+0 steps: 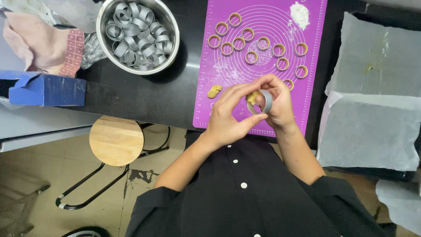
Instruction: The person fills small metal ring molds with a yellow paste using a small red spatula. They press the paste into the rings, scrape off excess, and place the filled rings on a purple mat.
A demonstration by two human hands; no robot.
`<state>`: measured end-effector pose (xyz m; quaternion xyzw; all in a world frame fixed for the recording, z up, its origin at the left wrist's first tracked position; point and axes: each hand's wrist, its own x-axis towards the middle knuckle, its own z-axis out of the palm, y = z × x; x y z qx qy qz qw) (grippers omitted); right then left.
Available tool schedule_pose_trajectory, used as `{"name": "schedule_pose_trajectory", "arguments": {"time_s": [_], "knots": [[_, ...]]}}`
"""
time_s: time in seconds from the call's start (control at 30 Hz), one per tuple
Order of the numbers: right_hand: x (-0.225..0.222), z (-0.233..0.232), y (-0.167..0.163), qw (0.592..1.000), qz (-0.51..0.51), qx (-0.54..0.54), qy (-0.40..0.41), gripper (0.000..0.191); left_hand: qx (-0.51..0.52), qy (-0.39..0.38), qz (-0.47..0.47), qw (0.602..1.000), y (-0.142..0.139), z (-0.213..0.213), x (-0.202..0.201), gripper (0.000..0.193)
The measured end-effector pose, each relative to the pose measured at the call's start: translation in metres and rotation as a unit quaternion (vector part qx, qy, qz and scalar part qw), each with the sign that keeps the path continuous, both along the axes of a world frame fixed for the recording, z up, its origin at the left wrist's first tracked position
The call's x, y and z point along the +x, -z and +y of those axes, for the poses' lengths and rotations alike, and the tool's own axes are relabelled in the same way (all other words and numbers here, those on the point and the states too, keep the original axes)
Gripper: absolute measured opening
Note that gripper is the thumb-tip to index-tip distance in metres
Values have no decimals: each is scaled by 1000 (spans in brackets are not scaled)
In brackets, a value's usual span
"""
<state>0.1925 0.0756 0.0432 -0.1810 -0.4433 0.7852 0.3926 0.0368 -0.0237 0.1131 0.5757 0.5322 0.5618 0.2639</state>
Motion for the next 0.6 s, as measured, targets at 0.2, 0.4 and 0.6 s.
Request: {"name": "schedule_pose_trajectory", "arguments": {"time_s": [0.2, 0.4, 0.6], "knots": [[15, -1, -3, 994, -62, -18, -87, 30, 11, 3, 49, 999, 3, -2, 3, 66], [19, -6, -3, 994, -40, -27, -99, 29, 10, 15, 40, 999, 4, -5, 6, 65], [25, -2, -14, 987, -132, 1, -95, 35, 25, 31, 47, 998, 5, -5, 6, 65]]}}
